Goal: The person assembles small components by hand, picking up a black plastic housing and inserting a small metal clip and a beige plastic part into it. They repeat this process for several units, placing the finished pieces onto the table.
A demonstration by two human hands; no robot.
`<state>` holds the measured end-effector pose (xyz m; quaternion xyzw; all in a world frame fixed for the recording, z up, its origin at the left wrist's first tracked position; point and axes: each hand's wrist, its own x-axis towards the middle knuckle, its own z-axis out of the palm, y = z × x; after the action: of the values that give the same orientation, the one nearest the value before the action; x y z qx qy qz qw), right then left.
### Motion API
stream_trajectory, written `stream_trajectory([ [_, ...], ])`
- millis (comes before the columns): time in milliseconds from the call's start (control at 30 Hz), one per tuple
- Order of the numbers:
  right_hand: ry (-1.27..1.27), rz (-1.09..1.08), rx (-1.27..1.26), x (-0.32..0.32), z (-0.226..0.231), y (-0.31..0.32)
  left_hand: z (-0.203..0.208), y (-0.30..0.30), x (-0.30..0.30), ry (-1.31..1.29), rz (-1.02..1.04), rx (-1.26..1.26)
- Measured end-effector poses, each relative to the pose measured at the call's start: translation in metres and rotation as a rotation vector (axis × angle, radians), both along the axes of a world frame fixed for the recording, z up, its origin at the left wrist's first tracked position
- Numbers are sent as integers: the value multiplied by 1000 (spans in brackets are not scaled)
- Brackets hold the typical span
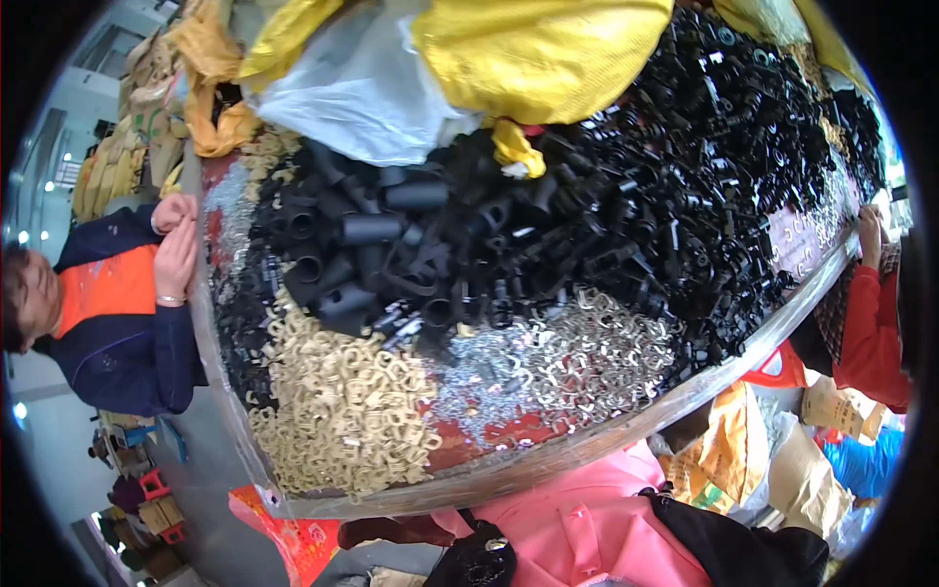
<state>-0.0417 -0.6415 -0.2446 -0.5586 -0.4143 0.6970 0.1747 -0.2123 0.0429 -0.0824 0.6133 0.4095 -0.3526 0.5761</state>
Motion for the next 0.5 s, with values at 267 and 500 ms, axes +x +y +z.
stream_trajectory([
  [267, -255, 241, 206, 120, -40, 94, -21, 59, 6, -192, 135, 29],
  [500, -424, 452, 302, 177, -28, 125, -27, 69, -18, -310, 230, -18],
])
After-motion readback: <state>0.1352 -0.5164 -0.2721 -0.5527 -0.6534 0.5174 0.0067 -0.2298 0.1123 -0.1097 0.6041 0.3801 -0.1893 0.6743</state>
